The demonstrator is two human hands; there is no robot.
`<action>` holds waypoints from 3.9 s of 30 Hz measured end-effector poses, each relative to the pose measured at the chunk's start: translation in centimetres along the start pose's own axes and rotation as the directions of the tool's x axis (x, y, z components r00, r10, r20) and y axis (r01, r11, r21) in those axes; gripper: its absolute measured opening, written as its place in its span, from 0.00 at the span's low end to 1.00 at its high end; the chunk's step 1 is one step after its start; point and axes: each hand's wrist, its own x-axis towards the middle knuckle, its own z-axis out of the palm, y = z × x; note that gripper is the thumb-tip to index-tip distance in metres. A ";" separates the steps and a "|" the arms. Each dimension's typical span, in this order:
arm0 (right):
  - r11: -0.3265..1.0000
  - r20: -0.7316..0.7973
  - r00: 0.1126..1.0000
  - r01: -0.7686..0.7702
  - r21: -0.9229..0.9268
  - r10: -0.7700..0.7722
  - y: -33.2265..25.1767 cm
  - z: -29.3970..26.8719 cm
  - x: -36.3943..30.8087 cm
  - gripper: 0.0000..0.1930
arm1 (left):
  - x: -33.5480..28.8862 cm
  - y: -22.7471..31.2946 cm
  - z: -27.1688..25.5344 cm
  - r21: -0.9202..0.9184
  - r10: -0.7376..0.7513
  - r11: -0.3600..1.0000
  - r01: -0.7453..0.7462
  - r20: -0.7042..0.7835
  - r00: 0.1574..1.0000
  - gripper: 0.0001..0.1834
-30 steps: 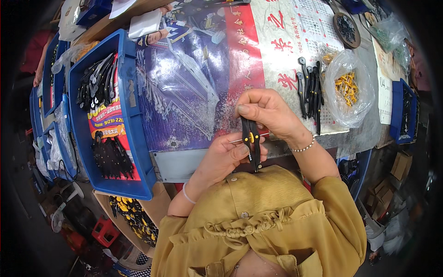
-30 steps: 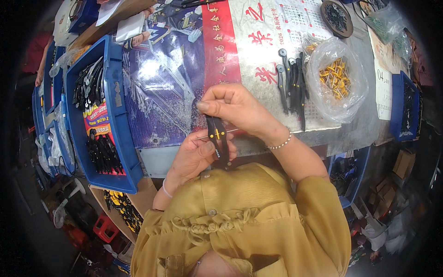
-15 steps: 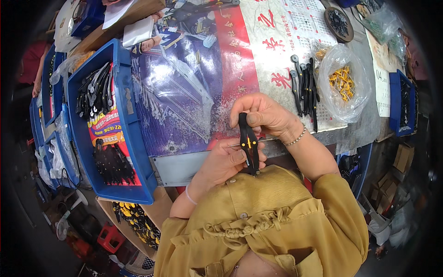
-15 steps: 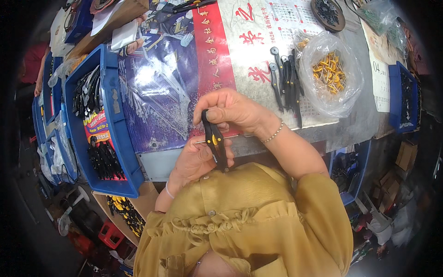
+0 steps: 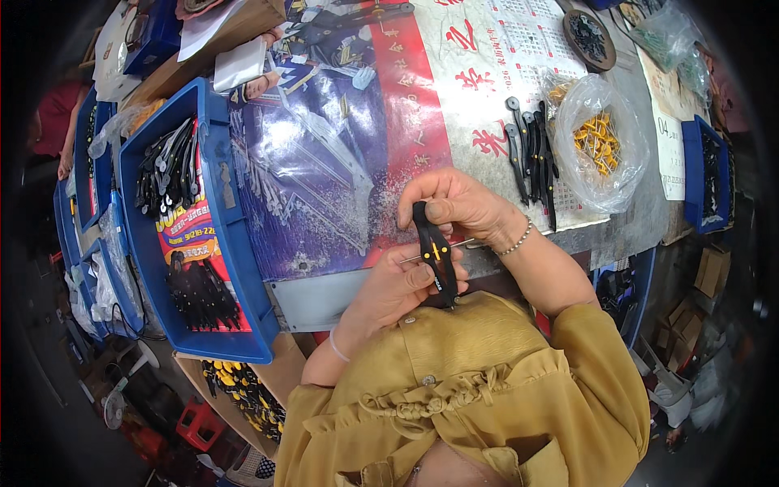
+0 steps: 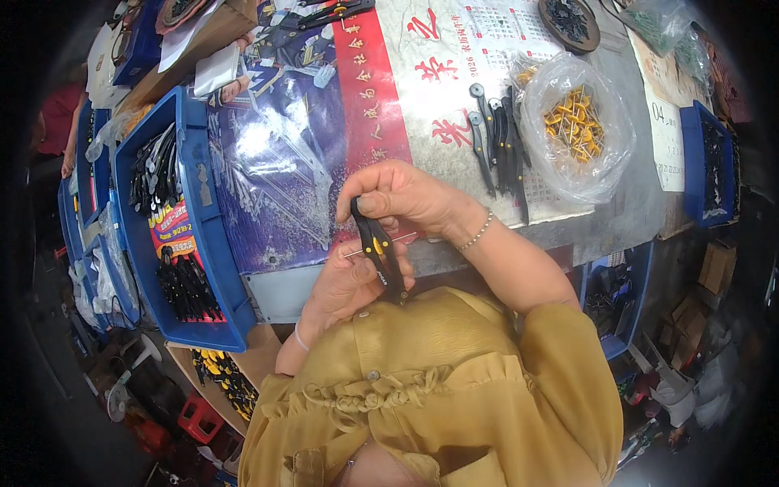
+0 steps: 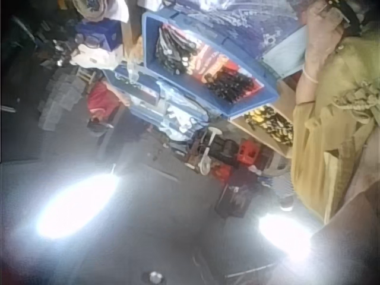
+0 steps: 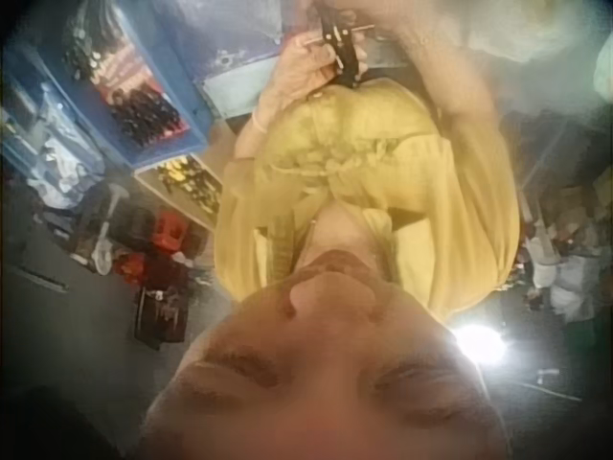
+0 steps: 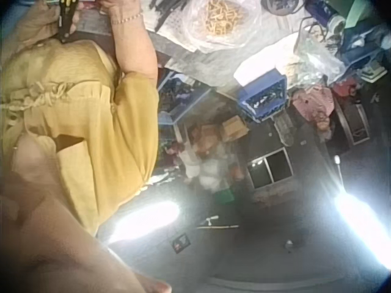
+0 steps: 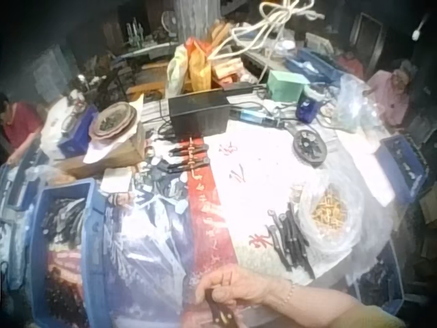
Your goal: The person assembles compasses by inserting metal pins and adjustment wheels into the plastic legs by hand.
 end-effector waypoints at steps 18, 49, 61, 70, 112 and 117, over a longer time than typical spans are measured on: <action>0.979 -0.114 0.990 0.064 -0.194 -0.087 -1.0 0.9 -0.5 0.12 | -0.8 1.4 1.9 0.651 0.251 0.758 -0.034 -0.244 0.937 0.11; 0.903 -0.419 0.906 -0.129 -0.410 -0.061 -1.2 4.3 -2.9 0.14 | -1.2 1.5 2.1 0.653 0.316 0.755 -0.057 -0.286 0.905 0.12; 0.866 -0.479 0.823 0.030 -0.500 -0.305 2.2 6.1 -4.1 0.12 | -1.1 0.4 1.9 0.824 0.401 0.566 -0.027 -0.247 0.882 0.10; 0.927 -0.486 0.855 -0.018 -0.374 -0.179 1.5 5.7 -3.6 0.11 | -1.2 1.1 2.7 0.768 0.345 0.640 0.007 -0.296 0.891 0.09; 0.647 -0.238 0.909 0.044 -0.761 -0.342 1.8 3.7 -3.8 0.16 | -1.3 -0.3 4.0 0.740 0.354 0.667 -0.083 -0.217 0.910 0.06; 0.371 -0.042 0.783 0.246 -0.895 -0.620 2.3 4.1 -3.4 0.13 | -1.3 -0.4 3.4 0.776 0.444 0.617 -0.132 -0.205 0.872 0.07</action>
